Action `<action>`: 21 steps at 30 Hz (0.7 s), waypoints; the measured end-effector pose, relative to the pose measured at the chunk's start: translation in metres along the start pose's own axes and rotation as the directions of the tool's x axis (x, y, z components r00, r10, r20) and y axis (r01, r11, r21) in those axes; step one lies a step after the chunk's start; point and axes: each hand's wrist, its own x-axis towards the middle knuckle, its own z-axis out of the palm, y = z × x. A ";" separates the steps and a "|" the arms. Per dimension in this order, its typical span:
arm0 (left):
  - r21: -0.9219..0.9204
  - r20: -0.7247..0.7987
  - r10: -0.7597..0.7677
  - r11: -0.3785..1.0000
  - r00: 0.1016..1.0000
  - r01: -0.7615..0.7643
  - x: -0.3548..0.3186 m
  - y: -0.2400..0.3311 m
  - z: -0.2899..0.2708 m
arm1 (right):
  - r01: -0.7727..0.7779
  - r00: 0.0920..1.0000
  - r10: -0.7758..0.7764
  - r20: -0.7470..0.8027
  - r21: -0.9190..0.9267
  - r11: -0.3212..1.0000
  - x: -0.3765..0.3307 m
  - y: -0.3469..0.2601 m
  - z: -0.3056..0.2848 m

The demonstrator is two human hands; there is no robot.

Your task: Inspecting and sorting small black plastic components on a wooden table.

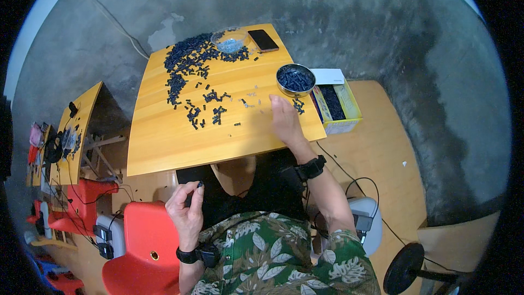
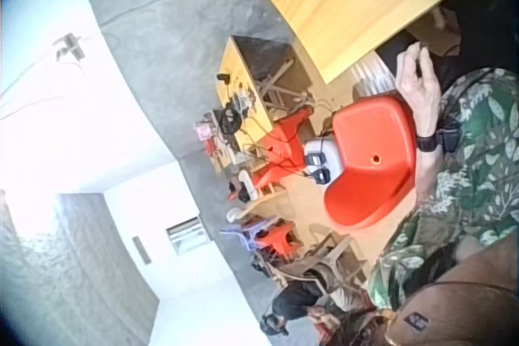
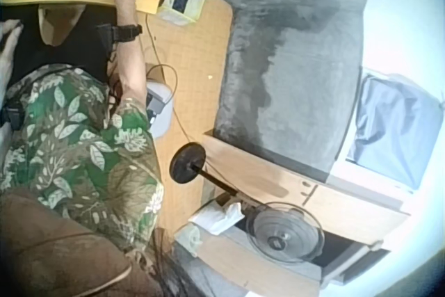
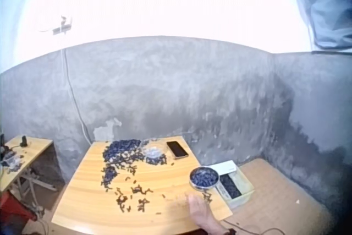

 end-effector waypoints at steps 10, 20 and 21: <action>-0.004 0.008 0.003 1.000 1.000 -0.003 0.002 0.002 0.005 | -0.217 0.970 0.232 -0.077 0.167 0.962 -0.010 0.003 -0.021; 0.006 -0.017 0.008 1.000 1.000 -0.008 0.003 0.008 0.005 | -0.012 0.998 0.001 -0.064 -0.162 0.987 0.001 0.010 -0.021; 0.006 -0.018 0.006 1.000 1.000 -0.006 0.003 0.008 0.004 | 0.040 0.998 -0.052 -0.040 -0.250 0.968 0.001 0.010 -0.022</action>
